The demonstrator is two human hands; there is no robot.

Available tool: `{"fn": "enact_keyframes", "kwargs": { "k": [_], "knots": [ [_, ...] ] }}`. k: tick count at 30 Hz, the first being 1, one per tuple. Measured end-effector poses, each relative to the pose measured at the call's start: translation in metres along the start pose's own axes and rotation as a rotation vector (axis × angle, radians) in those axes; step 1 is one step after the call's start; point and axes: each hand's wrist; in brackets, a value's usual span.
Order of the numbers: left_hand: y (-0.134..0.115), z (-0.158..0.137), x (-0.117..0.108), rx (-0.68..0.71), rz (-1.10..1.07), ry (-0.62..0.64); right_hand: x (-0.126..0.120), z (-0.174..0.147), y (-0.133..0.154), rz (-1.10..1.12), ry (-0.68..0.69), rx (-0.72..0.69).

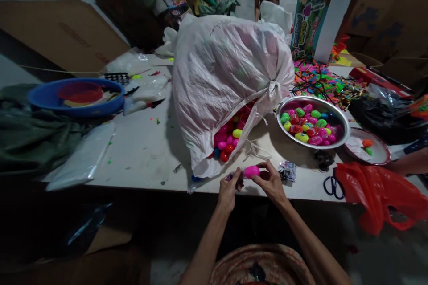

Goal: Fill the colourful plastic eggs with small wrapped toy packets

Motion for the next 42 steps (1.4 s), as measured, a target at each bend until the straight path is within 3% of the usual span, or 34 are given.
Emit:
{"fn": "enact_keyframes", "kwargs": {
  "k": [5,12,16,24,31,33,38,42],
  "knots": [
    [-0.002,-0.003,0.002,0.031,-0.047,0.071,0.003,-0.001,-0.009,-0.038,-0.098,-0.023],
    [0.002,-0.005,0.012,0.008,-0.179,0.099,0.002,0.001,-0.023,0.212,0.015,0.119],
    [0.005,-0.006,0.017,-0.004,-0.238,0.097,0.002,0.001,-0.023,0.236,0.069,0.138],
    [0.003,-0.01,0.027,-0.112,-0.284,0.113,0.003,-0.001,-0.023,-0.046,-0.159,-0.17],
    [-0.008,-0.008,0.029,-0.297,-0.32,0.186,-0.01,-0.004,-0.007,-0.143,-0.095,-0.227],
    [-0.011,-0.008,0.03,-0.312,-0.321,0.179,-0.012,-0.004,-0.003,-0.101,-0.075,-0.203],
    [-0.009,-0.009,0.036,-0.245,-0.4,0.13,-0.009,0.001,-0.002,0.117,-0.055,0.006],
    [-0.003,-0.012,0.039,-0.194,-0.448,0.104,-0.006,0.003,-0.004,0.179,-0.047,0.037]
  ]
}}
Point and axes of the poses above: each hand's wrist, its own z-axis towards the middle knuckle, its own x-axis out of the palm, y = z × x, and after that the axes turned 15 degrees about x, right-handed
